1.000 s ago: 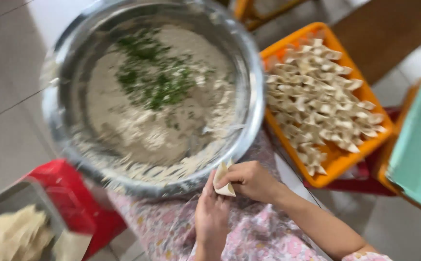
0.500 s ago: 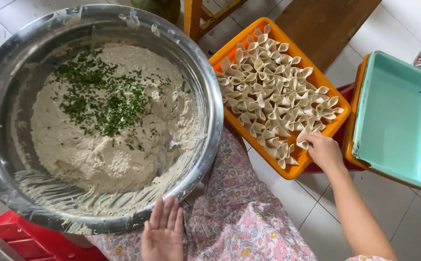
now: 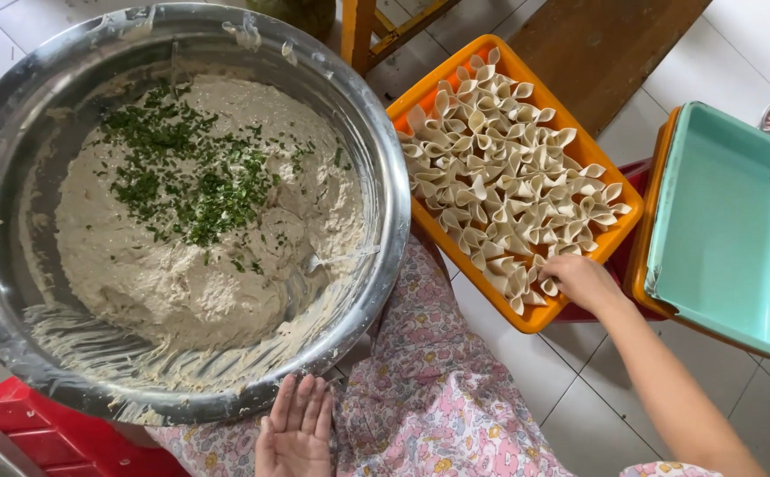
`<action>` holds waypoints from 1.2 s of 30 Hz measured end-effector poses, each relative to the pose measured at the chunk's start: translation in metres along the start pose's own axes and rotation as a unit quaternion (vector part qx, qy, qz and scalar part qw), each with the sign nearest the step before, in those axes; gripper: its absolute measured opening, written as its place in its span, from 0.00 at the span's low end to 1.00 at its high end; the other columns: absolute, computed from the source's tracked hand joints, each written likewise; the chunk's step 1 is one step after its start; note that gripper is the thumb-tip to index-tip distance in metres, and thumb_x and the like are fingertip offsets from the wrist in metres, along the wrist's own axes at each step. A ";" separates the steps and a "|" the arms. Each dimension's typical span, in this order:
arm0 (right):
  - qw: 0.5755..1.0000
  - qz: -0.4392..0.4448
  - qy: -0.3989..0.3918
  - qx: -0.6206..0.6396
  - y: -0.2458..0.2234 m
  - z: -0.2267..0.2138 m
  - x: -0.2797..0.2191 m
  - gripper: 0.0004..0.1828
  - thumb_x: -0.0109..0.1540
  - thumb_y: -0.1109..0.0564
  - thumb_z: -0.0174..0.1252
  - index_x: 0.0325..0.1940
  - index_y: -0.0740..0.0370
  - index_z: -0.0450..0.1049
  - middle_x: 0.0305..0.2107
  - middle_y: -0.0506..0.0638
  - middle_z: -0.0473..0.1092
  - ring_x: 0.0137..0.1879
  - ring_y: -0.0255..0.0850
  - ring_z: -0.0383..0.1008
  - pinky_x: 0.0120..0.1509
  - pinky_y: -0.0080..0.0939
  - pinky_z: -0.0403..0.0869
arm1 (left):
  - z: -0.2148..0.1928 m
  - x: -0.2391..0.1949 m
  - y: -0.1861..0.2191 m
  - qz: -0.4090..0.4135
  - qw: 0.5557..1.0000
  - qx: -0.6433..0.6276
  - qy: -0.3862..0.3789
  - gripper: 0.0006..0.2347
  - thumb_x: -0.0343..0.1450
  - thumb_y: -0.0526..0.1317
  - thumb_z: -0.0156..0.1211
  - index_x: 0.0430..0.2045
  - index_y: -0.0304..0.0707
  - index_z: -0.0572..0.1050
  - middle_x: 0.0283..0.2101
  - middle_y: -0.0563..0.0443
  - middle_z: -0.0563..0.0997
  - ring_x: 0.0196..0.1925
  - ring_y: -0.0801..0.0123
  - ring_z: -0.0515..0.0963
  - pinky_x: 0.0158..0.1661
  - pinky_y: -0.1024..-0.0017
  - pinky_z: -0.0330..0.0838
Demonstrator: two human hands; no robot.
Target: Preparing dumplings by placing filling on wrappers and folding them into shape.
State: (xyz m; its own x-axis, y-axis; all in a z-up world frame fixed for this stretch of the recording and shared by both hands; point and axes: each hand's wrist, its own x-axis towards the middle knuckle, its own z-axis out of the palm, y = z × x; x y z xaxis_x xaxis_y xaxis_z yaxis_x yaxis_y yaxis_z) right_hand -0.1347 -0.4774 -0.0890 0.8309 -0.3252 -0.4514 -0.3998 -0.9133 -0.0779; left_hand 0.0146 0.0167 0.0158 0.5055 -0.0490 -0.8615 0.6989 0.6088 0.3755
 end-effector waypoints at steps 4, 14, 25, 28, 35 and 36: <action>1.000 0.020 0.018 0.006 0.004 0.007 -0.002 0.23 0.53 0.74 0.56 0.41 0.50 0.82 0.38 0.40 0.78 0.45 0.40 0.78 0.34 0.45 0.81 | -0.007 0.006 0.003 0.005 1.000 -0.012 0.003 0.27 0.76 0.48 0.27 0.68 0.28 0.58 0.67 0.28 0.64 0.73 0.39 0.62 0.73 0.50 0.53; 0.999 0.036 0.022 -0.005 -0.004 0.005 0.005 0.21 0.57 0.73 0.55 0.46 0.54 0.81 0.44 0.45 0.79 0.49 0.44 0.80 0.49 0.48 0.83 | -0.022 0.019 0.005 0.019 1.000 -0.017 -0.017 0.27 0.77 0.49 0.27 0.68 0.31 0.58 0.67 0.30 0.64 0.73 0.41 0.62 0.74 0.50 0.54; 0.954 0.025 0.235 0.182 -0.126 -0.151 -0.048 0.10 0.63 0.58 0.61 0.48 0.54 0.82 0.47 0.46 0.78 0.55 0.37 0.75 0.64 0.37 0.69 | -0.203 0.104 0.030 0.310 0.915 -0.122 -0.228 0.16 0.76 0.30 0.47 0.58 0.33 0.74 0.46 0.37 0.81 0.49 0.22 0.79 0.57 0.36 0.71; 0.918 -0.191 0.253 0.238 -0.189 -0.162 -0.023 0.11 0.59 0.63 0.65 0.46 0.61 0.80 0.42 0.52 0.78 0.49 0.38 0.79 0.62 0.36 0.76 | -0.236 0.092 0.065 0.518 0.853 0.022 -0.062 0.10 0.78 0.41 0.44 0.51 0.41 0.67 0.33 0.22 0.77 0.31 0.57 0.82 0.46 0.59 0.83; 0.942 -0.323 0.066 -0.055 -0.319 -0.124 0.091 0.22 0.63 0.42 0.58 0.58 0.51 0.74 0.46 0.47 0.76 0.50 0.44 0.78 0.50 0.47 0.76 | -0.223 0.002 0.156 0.698 0.532 0.358 0.320 0.10 0.82 0.30 0.60 0.54 0.17 0.74 0.53 0.30 0.76 0.55 0.45 0.76 0.58 0.57 0.70; 0.940 -0.273 0.024 -0.202 -0.331 -0.108 0.112 0.29 0.61 0.39 0.60 0.63 0.49 0.68 0.48 0.48 0.74 0.50 0.45 0.78 0.45 0.47 0.79 | -0.240 0.006 0.171 0.726 0.430 0.423 0.331 0.11 0.75 0.20 0.65 0.52 0.09 0.78 0.53 0.23 0.78 0.57 0.35 0.76 0.60 0.47 0.71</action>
State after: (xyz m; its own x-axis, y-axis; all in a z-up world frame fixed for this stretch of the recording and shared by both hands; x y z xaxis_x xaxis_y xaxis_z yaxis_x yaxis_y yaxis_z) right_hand 0.1327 -0.2386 -0.0177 0.8900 0.2171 -0.4010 0.2630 -0.9628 0.0624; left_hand 0.0157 0.3102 -0.0067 0.6606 0.3017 0.6874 -0.0354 -0.9021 0.4300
